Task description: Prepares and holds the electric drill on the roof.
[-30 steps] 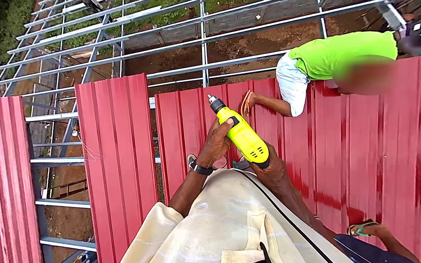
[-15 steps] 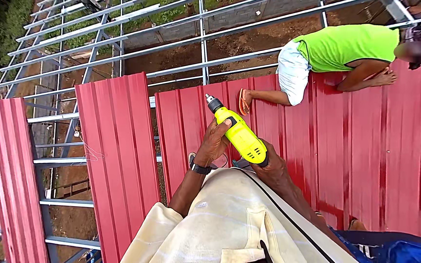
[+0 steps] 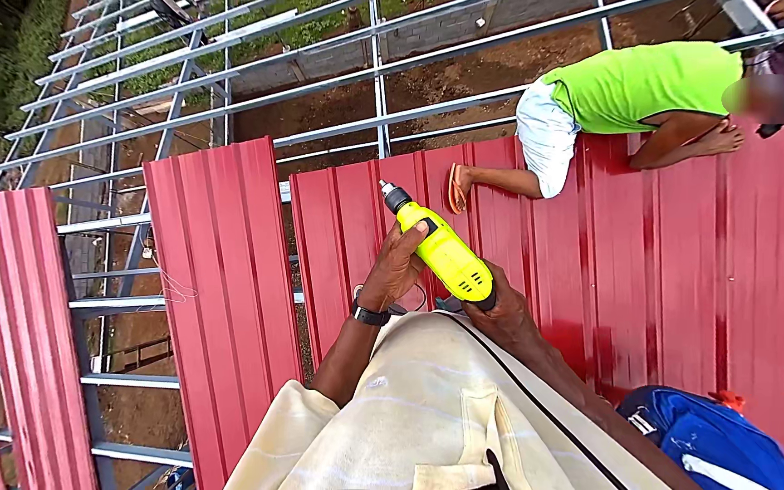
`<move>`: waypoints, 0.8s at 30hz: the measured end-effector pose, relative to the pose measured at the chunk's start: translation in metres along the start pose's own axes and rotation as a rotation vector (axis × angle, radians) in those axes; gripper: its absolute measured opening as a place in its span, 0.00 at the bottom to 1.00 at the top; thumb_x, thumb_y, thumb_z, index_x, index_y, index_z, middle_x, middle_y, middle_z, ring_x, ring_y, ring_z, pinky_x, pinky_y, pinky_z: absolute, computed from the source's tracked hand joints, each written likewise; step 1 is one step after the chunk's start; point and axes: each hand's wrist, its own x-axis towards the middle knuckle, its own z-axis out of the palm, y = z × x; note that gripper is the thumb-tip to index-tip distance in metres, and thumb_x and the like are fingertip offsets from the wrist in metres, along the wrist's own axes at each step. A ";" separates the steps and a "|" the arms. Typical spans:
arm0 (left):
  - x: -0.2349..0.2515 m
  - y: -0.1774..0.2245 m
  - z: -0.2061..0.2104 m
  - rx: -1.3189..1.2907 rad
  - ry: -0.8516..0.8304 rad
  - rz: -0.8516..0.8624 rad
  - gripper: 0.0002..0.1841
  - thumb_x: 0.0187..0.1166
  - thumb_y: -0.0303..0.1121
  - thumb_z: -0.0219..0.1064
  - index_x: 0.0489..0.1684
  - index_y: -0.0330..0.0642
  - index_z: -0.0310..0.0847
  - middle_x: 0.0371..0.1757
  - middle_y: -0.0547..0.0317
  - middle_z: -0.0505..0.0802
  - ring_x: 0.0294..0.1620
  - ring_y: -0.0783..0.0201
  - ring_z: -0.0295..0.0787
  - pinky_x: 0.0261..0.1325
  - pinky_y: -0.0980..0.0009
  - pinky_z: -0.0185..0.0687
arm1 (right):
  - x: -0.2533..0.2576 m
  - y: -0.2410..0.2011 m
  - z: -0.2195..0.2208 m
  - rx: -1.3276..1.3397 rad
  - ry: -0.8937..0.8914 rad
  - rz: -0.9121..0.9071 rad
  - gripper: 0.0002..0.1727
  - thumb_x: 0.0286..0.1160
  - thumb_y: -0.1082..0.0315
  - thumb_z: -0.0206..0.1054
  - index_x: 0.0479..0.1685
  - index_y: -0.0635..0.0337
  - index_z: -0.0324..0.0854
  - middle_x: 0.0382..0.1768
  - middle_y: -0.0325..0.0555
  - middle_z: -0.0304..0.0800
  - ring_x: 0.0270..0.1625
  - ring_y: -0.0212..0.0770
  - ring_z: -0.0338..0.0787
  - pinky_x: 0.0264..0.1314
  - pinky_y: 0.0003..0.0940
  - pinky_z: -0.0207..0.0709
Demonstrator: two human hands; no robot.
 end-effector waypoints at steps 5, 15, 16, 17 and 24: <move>-0.003 -0.008 0.000 -0.078 -0.057 0.036 0.30 0.83 0.42 0.69 0.82 0.50 0.62 0.66 0.41 0.86 0.62 0.50 0.88 0.67 0.52 0.85 | -0.002 0.011 -0.001 0.220 -0.011 -0.003 0.38 0.67 0.62 0.81 0.77 0.67 0.71 0.60 0.46 0.92 0.62 0.26 0.90 0.70 0.26 0.83; -0.001 -0.028 0.003 0.062 -0.014 0.071 0.32 0.83 0.39 0.67 0.85 0.47 0.58 0.66 0.40 0.85 0.62 0.48 0.88 0.66 0.48 0.85 | 0.018 -0.016 -0.040 0.505 -0.212 0.150 0.56 0.72 0.21 0.55 0.90 0.58 0.58 0.69 0.49 0.86 0.67 0.44 0.89 0.68 0.43 0.87; -0.003 -0.031 0.004 0.095 -0.018 0.078 0.32 0.83 0.38 0.67 0.85 0.47 0.57 0.65 0.40 0.86 0.61 0.48 0.88 0.66 0.48 0.85 | 0.023 -0.022 -0.039 0.456 -0.171 0.185 0.49 0.76 0.27 0.59 0.87 0.55 0.63 0.66 0.46 0.88 0.63 0.42 0.91 0.63 0.41 0.90; -0.005 -0.034 0.005 0.130 -0.027 0.087 0.33 0.83 0.37 0.67 0.86 0.46 0.57 0.65 0.40 0.86 0.62 0.48 0.88 0.66 0.48 0.85 | 0.028 -0.028 -0.037 0.400 -0.151 0.214 0.43 0.78 0.32 0.63 0.85 0.51 0.66 0.65 0.44 0.89 0.59 0.40 0.93 0.59 0.40 0.92; -0.018 -0.043 0.008 0.294 -0.110 0.139 0.35 0.86 0.41 0.65 0.89 0.46 0.50 0.68 0.42 0.85 0.65 0.50 0.86 0.70 0.49 0.83 | 0.037 -0.040 -0.026 0.115 -0.115 0.214 0.33 0.82 0.32 0.56 0.75 0.43 0.77 0.53 0.39 0.89 0.44 0.33 0.91 0.45 0.38 0.89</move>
